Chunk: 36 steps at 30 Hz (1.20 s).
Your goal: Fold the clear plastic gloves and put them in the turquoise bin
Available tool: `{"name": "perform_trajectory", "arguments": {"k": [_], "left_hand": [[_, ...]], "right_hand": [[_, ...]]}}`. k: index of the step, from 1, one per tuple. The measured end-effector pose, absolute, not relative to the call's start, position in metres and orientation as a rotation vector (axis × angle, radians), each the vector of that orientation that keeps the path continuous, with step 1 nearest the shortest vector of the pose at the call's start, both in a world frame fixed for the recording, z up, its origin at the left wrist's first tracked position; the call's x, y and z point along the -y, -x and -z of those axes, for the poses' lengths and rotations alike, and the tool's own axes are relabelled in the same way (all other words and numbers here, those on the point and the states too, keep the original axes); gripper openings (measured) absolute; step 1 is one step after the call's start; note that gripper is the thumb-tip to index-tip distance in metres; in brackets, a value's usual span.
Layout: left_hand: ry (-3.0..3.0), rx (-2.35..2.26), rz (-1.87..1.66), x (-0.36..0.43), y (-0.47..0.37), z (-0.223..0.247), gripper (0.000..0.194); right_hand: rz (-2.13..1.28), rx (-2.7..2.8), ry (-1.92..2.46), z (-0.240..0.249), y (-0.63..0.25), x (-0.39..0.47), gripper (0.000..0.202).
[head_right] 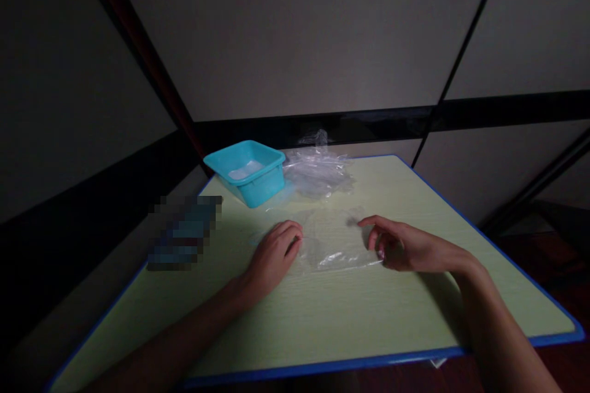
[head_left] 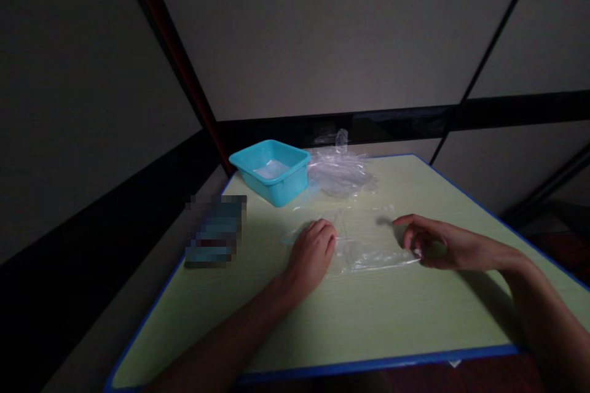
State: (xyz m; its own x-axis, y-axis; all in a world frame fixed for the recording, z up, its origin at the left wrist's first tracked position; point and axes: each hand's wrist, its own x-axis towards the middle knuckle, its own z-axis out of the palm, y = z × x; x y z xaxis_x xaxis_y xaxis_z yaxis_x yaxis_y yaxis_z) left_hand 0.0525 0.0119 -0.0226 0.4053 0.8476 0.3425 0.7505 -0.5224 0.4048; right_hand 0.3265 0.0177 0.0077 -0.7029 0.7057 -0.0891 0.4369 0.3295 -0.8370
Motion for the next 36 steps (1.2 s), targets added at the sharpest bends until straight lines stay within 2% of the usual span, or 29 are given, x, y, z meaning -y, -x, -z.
{"name": "perform_trajectory", "arguments": {"k": [7, 27, 36], "left_hand": [[-2.475, -1.415, -0.785, -0.012, -0.051, 0.023, 0.013], [-2.466, -1.428, -0.768, -0.011, -0.052, 0.023, 0.014], [-2.468, -1.433, -0.769, -0.012, -0.052, 0.024, 0.013]], "right_hand": [[-1.279, 2.284, 1.048, -0.009, -0.324, -0.017, 0.042], [-1.291, 2.318, 1.034, -0.013, -0.323, -0.015, 0.048], [-1.227, 2.313, 1.091, -0.015, -0.316, -0.013, 0.04]]}}
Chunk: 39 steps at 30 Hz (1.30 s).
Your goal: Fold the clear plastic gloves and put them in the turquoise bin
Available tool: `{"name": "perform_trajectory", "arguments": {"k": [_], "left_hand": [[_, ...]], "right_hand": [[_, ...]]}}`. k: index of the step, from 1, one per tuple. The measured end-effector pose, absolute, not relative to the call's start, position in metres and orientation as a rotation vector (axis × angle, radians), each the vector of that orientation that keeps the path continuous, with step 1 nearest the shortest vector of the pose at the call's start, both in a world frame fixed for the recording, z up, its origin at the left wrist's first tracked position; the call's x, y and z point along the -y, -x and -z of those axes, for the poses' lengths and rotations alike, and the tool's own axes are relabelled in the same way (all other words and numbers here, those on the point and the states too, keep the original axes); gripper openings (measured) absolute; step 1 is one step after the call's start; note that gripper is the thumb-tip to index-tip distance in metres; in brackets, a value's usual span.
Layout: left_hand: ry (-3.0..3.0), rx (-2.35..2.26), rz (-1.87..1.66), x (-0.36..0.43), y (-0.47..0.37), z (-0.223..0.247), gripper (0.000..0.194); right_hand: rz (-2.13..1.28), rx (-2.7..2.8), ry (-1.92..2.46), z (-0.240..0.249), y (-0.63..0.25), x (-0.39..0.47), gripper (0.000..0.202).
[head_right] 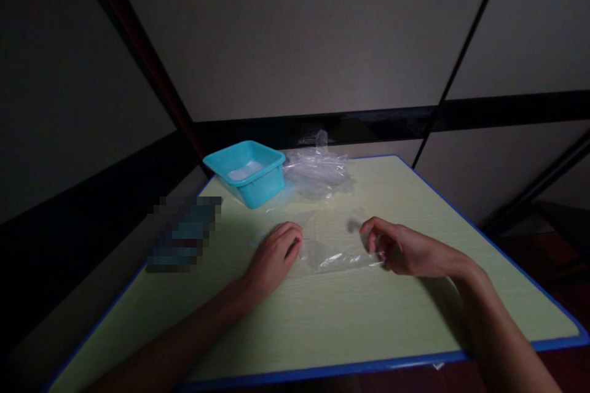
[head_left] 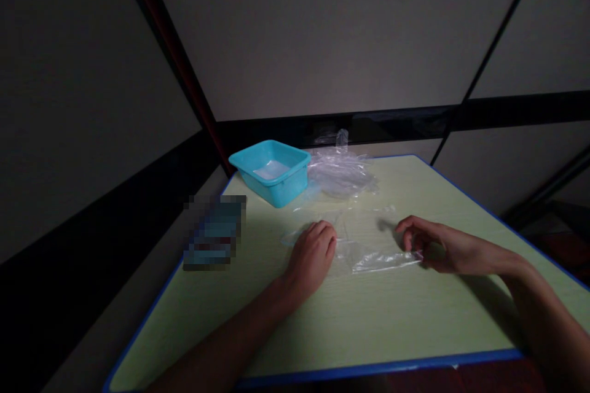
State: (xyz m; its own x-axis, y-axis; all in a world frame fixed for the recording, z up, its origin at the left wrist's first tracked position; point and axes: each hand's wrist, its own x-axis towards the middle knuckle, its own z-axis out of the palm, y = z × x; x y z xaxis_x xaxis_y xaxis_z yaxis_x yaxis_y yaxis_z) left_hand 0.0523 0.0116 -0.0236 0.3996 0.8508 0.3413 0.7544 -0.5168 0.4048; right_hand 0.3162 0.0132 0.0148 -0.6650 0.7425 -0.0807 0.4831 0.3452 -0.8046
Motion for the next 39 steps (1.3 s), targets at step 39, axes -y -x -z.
{"name": "perform_trajectory", "arguments": {"k": [39], "left_hand": [[-2.609, -1.261, -0.744, 0.018, -0.057, 0.011, 0.031]], "right_hand": [[-0.672, 2.321, 1.233, -0.01, -0.297, 0.016, 0.038]]}}
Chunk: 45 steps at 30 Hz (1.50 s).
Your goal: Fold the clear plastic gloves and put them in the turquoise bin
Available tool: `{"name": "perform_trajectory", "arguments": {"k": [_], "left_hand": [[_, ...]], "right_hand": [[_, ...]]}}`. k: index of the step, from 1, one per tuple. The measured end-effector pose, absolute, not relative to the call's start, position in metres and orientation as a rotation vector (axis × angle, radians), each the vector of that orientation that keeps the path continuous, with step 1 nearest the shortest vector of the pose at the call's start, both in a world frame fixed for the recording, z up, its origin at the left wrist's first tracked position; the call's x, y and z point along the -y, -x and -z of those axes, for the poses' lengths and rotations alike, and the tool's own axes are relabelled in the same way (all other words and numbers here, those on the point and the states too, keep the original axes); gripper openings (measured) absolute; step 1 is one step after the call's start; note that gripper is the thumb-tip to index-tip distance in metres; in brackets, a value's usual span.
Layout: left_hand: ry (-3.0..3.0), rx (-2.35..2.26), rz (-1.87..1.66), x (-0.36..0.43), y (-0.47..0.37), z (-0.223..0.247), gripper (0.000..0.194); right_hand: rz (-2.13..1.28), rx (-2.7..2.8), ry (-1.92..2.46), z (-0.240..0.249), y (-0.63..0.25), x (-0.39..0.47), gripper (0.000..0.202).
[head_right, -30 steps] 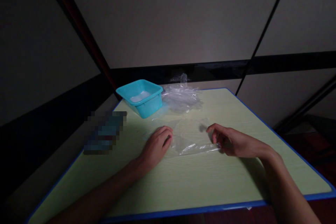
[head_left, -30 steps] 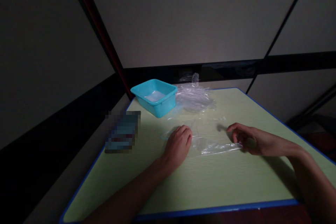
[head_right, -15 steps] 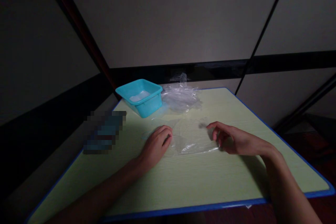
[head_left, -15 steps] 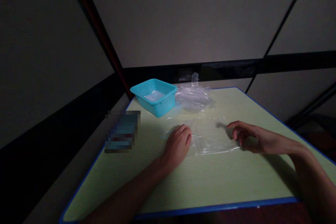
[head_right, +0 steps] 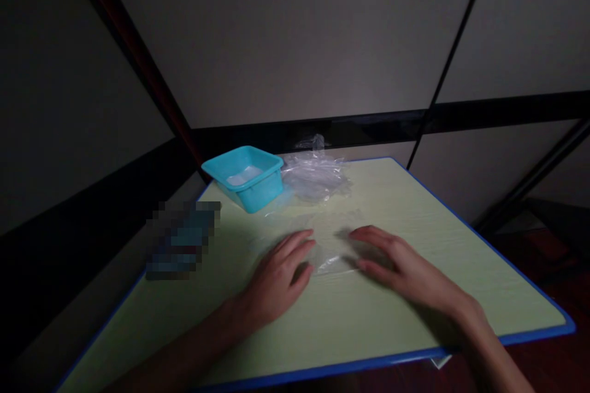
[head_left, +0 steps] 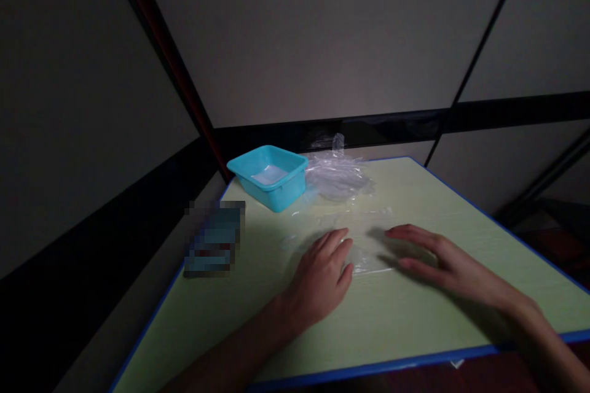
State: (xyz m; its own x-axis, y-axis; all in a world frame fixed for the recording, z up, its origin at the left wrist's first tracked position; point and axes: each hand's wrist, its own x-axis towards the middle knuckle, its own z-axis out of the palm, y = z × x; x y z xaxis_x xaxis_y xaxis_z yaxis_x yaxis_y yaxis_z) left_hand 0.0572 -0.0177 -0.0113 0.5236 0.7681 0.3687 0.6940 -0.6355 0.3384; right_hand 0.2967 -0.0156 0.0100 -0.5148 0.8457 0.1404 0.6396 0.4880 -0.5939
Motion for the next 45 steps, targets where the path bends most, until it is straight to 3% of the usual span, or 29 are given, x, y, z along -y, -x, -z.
{"name": "perform_trajectory", "arguments": {"k": [4, 8, 13, 22, 45], "left_hand": [[-2.702, -1.153, -0.589, 0.028, -0.058, 0.009, 0.044], [-2.741, -1.09, -0.461, 0.028, -0.055, 0.01, 0.052], [-2.797, -1.043, -0.35, 0.025, -0.049, 0.013, 0.054], [-2.798, -1.002, -0.174, 0.027, -0.048, 0.014, 0.076], [-2.822, -0.991, -0.085, 0.025, -0.045, 0.015, 0.072]], "right_hand": [[-0.456, 2.552, 1.175, 0.011, -0.267, 0.043, 0.064], [-0.281, 2.661, 1.167, 0.024, -0.257, 0.049, 0.072], [-0.133, 2.723, 1.191, 0.027, -0.256, 0.049, 0.072], [-0.019, 2.726, 1.245, 0.028, -0.252, 0.056, 0.072], [0.093, 2.414, 1.698, 0.053, -0.315, 0.073, 0.072]]}}
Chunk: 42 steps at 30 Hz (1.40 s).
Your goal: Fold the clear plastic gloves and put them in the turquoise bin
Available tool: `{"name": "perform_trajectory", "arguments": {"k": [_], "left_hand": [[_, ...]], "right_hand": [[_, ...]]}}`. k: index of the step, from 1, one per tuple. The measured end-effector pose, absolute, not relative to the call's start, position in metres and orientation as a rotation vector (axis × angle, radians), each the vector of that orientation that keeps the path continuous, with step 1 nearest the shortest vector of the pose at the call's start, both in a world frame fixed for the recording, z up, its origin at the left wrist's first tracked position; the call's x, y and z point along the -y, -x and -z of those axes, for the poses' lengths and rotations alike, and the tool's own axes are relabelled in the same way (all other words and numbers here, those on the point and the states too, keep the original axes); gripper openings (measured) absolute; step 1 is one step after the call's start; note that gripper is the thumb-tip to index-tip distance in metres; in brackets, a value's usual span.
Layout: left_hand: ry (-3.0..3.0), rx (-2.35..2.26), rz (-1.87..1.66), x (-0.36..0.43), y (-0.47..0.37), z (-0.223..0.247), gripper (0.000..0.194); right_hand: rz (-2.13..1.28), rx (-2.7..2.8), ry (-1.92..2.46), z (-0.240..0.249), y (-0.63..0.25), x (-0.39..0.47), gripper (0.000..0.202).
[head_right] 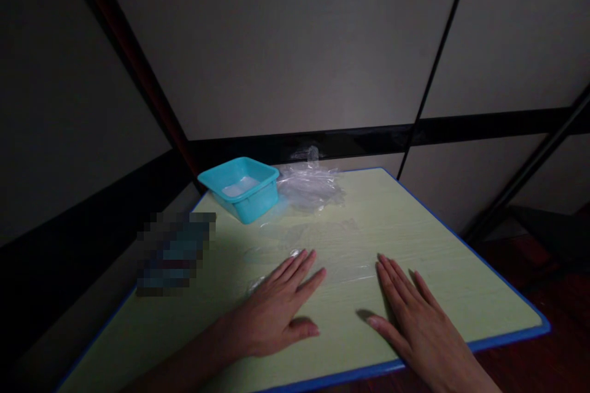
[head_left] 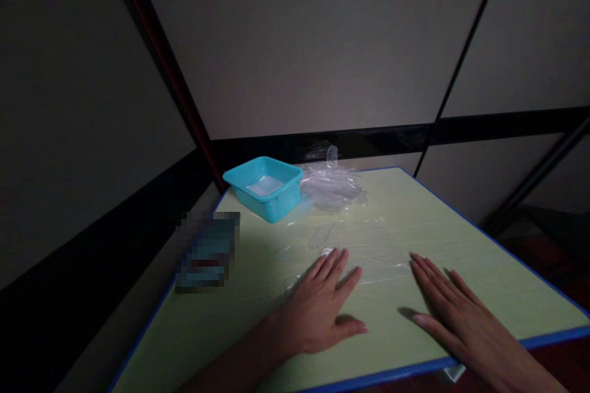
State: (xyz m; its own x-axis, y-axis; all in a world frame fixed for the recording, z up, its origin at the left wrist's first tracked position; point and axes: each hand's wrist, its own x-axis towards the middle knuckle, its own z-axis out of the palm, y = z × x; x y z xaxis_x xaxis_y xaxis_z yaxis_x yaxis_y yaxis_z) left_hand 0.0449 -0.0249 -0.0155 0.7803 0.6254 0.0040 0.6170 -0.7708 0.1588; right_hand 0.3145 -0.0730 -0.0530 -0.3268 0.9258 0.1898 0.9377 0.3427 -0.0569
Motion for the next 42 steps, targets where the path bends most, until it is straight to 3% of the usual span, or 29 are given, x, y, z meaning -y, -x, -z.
{"name": "perform_trajectory", "arguments": {"k": [26, 32, 42], "left_hand": [[-2.879, -1.009, -0.118, 0.029, -0.046, 0.002, 0.074], [-2.789, -1.159, -0.168, 0.055, -0.033, -0.006, 0.073], [-2.713, -1.473, -0.353, 0.075, -0.014, 0.023, 0.069]], "right_hand": [[0.093, 2.326, 1.672, 0.046, -0.311, 0.075, 0.061], [0.015, 2.42, 1.556, 0.037, -0.31, 0.063, 0.068], [0.07, 2.511, 1.375, 0.034, -0.309, 0.05, 0.065]]}}
